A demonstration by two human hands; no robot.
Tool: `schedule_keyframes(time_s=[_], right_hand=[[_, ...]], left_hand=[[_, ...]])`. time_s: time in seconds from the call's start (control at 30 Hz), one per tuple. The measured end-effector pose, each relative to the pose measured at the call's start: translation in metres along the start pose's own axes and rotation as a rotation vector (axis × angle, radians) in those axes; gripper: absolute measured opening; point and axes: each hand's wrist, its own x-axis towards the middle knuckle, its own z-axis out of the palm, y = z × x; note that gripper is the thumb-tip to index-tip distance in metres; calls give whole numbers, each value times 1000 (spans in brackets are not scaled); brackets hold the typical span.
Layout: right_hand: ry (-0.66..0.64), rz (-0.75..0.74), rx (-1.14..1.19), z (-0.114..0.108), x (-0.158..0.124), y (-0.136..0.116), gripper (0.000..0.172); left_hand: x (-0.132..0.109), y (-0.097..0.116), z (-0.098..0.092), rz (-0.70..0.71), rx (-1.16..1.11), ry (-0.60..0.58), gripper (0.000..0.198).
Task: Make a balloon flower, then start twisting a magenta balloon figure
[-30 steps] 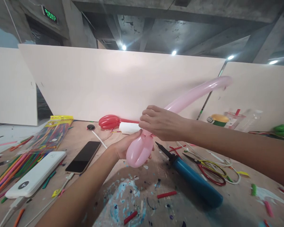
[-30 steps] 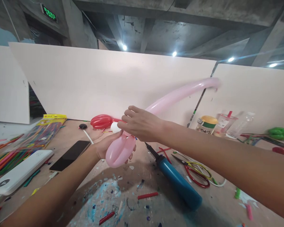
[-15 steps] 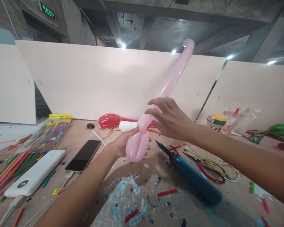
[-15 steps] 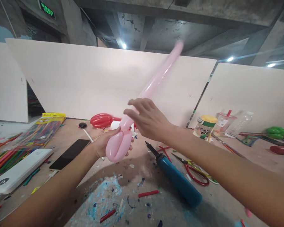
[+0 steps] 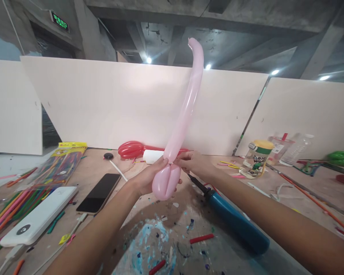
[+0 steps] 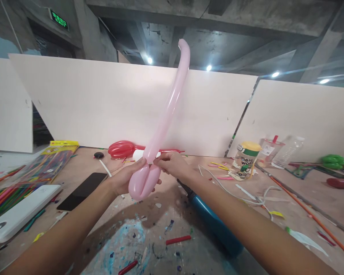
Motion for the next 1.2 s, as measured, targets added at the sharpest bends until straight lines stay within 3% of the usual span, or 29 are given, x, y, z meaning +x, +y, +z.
schedule_keyframes(time_s=[0.2,0.37,0.67,0.87,0.97,1.1,1.2], right_hand=[[65,-55,-273,-2,-10,-10,28],[142,-238,-503,5,-14,-8,28],[299,-167,-353,24,-20,5,22],[367,-299,-399,36,-22,9,21],[320,-459,-577,34,-23,19,18],[295,-909,-1001,20,-26,21,17],[117,-1115,-1218,7,-26,7,17]], left_hand=[[1,-1,-5,42,5,-14,53],[2,-1,5,59,-2,-16,56],[7,-3,6,355,102,148,45],[3,-3,10,297,167,148,45],[0,-1,9,212,187,143,45],[-4,-1,5,19,204,41,44],[-6,2,4,-129,266,-31,31]])
